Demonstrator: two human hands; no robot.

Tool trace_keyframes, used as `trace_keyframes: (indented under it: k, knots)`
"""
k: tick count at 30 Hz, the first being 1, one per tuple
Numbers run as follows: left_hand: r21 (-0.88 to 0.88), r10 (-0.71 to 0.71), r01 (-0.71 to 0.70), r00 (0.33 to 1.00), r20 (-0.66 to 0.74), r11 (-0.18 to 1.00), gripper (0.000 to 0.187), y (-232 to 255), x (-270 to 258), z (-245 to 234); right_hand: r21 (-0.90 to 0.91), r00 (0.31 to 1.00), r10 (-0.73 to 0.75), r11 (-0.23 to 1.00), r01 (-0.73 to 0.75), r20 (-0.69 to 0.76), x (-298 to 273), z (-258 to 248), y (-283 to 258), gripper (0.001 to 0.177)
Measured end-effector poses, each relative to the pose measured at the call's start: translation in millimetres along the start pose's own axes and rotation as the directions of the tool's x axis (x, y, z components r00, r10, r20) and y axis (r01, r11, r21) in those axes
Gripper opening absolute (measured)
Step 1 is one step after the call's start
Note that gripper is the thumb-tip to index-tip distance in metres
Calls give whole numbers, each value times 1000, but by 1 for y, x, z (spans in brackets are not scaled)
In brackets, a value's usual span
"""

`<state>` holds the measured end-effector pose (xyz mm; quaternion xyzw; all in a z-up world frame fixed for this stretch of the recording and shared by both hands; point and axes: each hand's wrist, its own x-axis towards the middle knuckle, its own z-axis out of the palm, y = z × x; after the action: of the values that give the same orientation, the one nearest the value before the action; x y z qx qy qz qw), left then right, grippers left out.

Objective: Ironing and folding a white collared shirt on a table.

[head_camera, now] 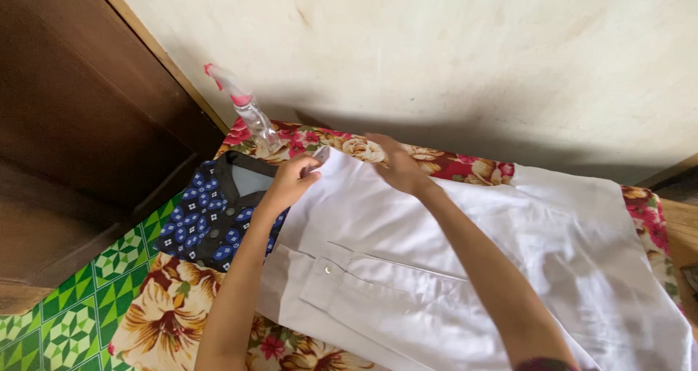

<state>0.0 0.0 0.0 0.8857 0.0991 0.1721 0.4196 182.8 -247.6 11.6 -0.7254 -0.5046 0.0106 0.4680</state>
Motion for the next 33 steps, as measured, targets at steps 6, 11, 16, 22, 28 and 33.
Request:
trace_keyframes:
  k: [6, 11, 16, 22, 28, 33]
  knots:
    - [-49, 105, -103, 994, 35, 993, 38, 20, -10, -8, 117, 965, 39, 990, -72, 259, 69, 52, -17, 42]
    - [-183, 110, -74, 975, 194, 980, 75, 35, -45, -22, 149, 930, 166, 963, -225, 326, 69, 25, -58, 22]
    - [-117, -217, 273, 910, 353, 955, 38, 25, -76, -38, 301, 949, 48, 942, -147, 312, 71, 34, -65, 22]
    - [-21, -285, 295, 938, 199, 955, 32, -4, -102, -38, -35, 978, 105, 994, -101, 182, 71, 81, -27, 32]
    - [350, -390, 367, 921, -6, 862, 44, 7, -103, -32, -199, 987, -41, 977, 72, 157, -34, 18, -68, 53]
    - [310, -407, 420, 907, -108, 853, 55, 17, -72, -13, -296, 968, 245, 929, -222, 42, -216, -128, -52, 36]
